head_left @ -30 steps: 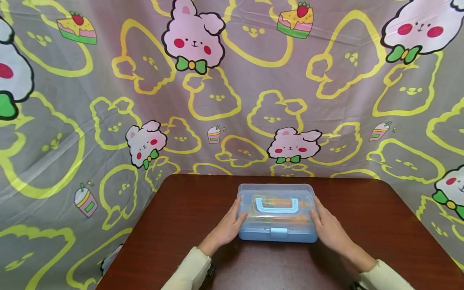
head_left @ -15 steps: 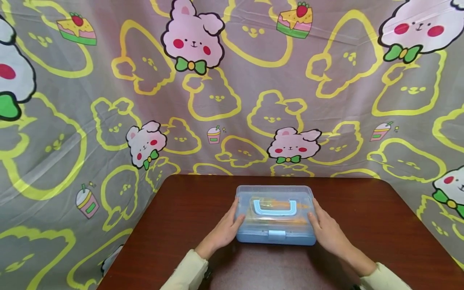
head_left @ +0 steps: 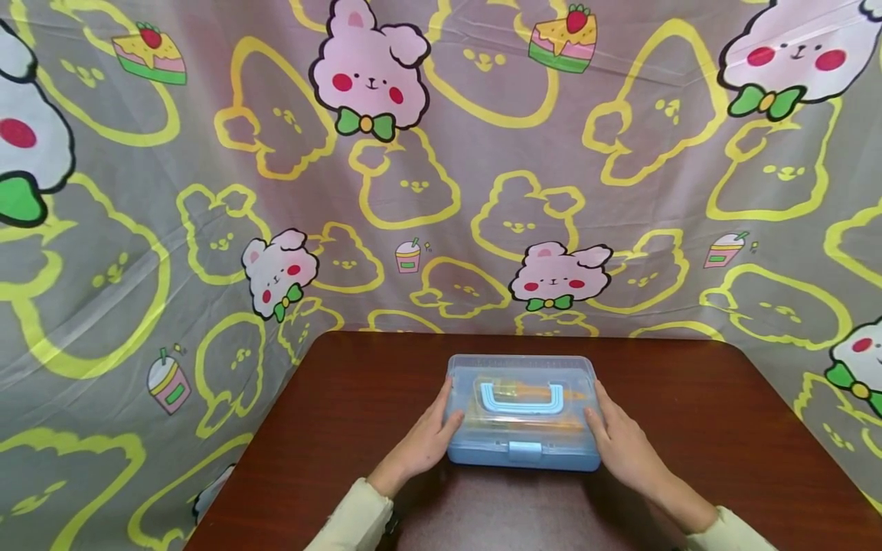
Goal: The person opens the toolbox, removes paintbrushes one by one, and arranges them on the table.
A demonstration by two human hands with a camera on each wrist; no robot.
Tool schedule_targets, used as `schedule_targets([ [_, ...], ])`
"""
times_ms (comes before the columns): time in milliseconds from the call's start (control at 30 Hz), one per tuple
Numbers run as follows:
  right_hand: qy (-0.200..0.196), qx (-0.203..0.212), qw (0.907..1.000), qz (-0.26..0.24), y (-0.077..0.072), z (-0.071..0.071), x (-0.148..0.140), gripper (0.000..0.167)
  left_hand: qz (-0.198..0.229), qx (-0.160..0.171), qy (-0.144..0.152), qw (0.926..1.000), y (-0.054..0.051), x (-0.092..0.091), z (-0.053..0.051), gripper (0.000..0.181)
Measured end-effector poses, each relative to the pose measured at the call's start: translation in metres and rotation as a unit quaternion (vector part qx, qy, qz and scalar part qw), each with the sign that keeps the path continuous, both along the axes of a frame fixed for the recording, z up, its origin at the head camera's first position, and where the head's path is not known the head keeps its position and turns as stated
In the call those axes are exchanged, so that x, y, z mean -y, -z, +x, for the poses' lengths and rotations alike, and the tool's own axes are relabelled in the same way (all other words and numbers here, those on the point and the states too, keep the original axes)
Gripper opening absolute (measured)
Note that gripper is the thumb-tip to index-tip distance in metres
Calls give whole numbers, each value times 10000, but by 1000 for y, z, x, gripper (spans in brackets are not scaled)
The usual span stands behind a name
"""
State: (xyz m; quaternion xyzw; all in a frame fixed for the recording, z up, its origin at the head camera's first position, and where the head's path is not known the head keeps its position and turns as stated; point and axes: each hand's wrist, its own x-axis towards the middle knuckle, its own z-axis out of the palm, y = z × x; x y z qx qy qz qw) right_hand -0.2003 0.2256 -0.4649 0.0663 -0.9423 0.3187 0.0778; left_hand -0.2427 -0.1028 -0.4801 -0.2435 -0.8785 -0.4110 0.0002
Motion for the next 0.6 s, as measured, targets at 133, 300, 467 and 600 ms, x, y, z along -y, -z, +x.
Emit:
schedule_targets([
  [133, -23, -108, 9999, 34, 0, 0, 1, 65, 2, 9, 2, 10000, -1, 1, 0, 66],
  [300, -55, -77, 9999, 65, -2, 0, -1, 67, -11, -7, 5, 10000, -1, 2, -1, 66],
  [467, -41, 38, 10000, 40, -3, -1, -3, 70, 6, 20, -14, 10000, -1, 1, 0, 65],
  [600, 12, 72, 10000, 16, -2, -1, -3, 71, 26, -16, -38, 10000, -1, 0, 1, 65],
])
